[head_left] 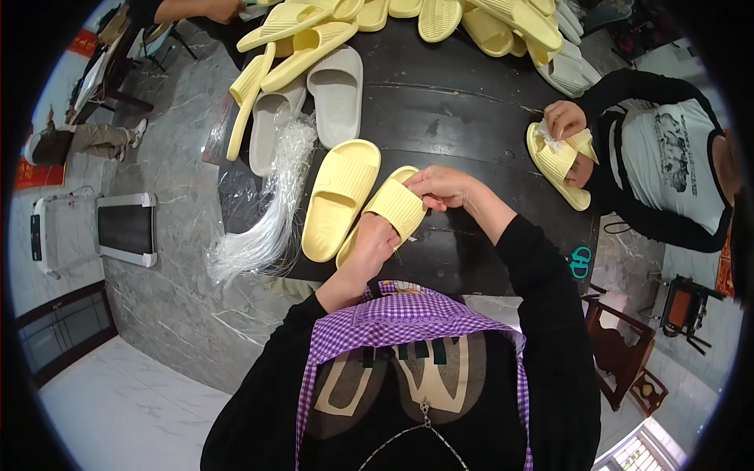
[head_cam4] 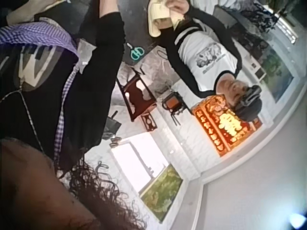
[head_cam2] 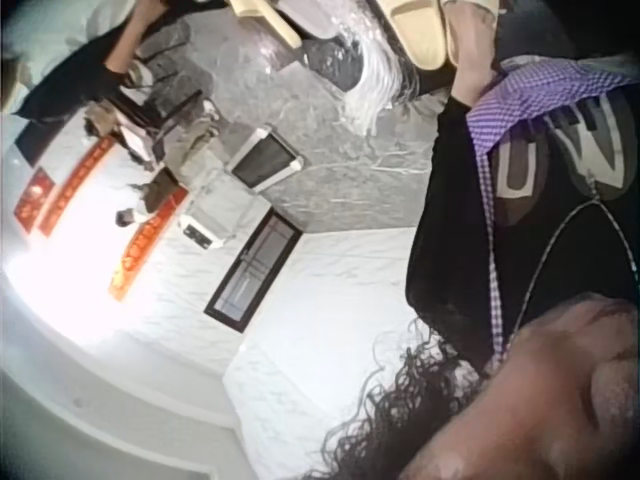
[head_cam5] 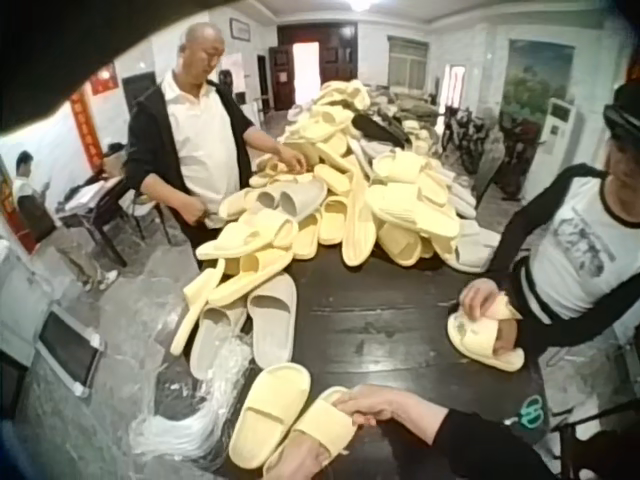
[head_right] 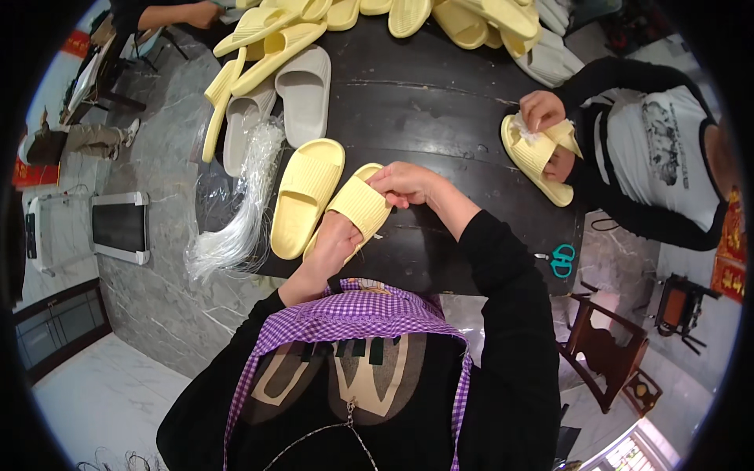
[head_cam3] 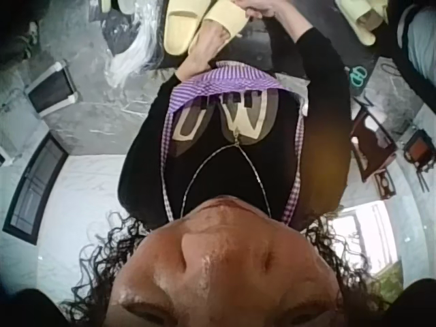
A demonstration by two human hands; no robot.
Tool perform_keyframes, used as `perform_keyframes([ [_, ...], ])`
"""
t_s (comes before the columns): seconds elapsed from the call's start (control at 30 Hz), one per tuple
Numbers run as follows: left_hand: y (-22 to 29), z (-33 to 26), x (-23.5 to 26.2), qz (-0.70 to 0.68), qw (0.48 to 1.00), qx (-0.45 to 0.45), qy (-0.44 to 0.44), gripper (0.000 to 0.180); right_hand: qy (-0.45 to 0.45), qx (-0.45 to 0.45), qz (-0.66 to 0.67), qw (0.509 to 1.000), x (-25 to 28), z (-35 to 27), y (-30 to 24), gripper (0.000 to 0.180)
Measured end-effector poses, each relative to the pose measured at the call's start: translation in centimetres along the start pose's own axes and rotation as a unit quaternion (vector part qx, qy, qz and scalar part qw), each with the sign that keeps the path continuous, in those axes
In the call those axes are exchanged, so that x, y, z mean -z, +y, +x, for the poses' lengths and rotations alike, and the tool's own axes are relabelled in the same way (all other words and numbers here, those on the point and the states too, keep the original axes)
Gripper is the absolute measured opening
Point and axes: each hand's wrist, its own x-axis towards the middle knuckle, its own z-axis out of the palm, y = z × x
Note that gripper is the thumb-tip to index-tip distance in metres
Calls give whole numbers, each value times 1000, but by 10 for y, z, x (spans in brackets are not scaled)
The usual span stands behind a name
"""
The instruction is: The person sorts and pairs slippers on a table, then connects the pairs together using plastic loop fasteners by hand.
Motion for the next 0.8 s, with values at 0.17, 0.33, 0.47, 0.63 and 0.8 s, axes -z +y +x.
perform_keyframes([
  [0.17, 25, -3, -32, -77, 988, 88, 99, 19, -9, 2, 42, 999, 3, 2, 5, 23],
  [0.33, 22, 6, -29, -101, 982, 90, 130, 24, -15, 11, 66, 998, 4, 7, 10, 17],
  [0.47, 11, 14, -23, -108, 985, 67, 117, 26, 4, 47, 67, 997, 1, 2, 13, 13],
  [0.63, 11, 1, -4, -43, 992, 74, 92, 16, 125, 105, 24, 986, -14, -1, 13, 12],
  [0.8, 31, -43, 12, 72, 984, 32, 158, 15, 259, 138, -78, 953, -25, -1, 9, 11],
])
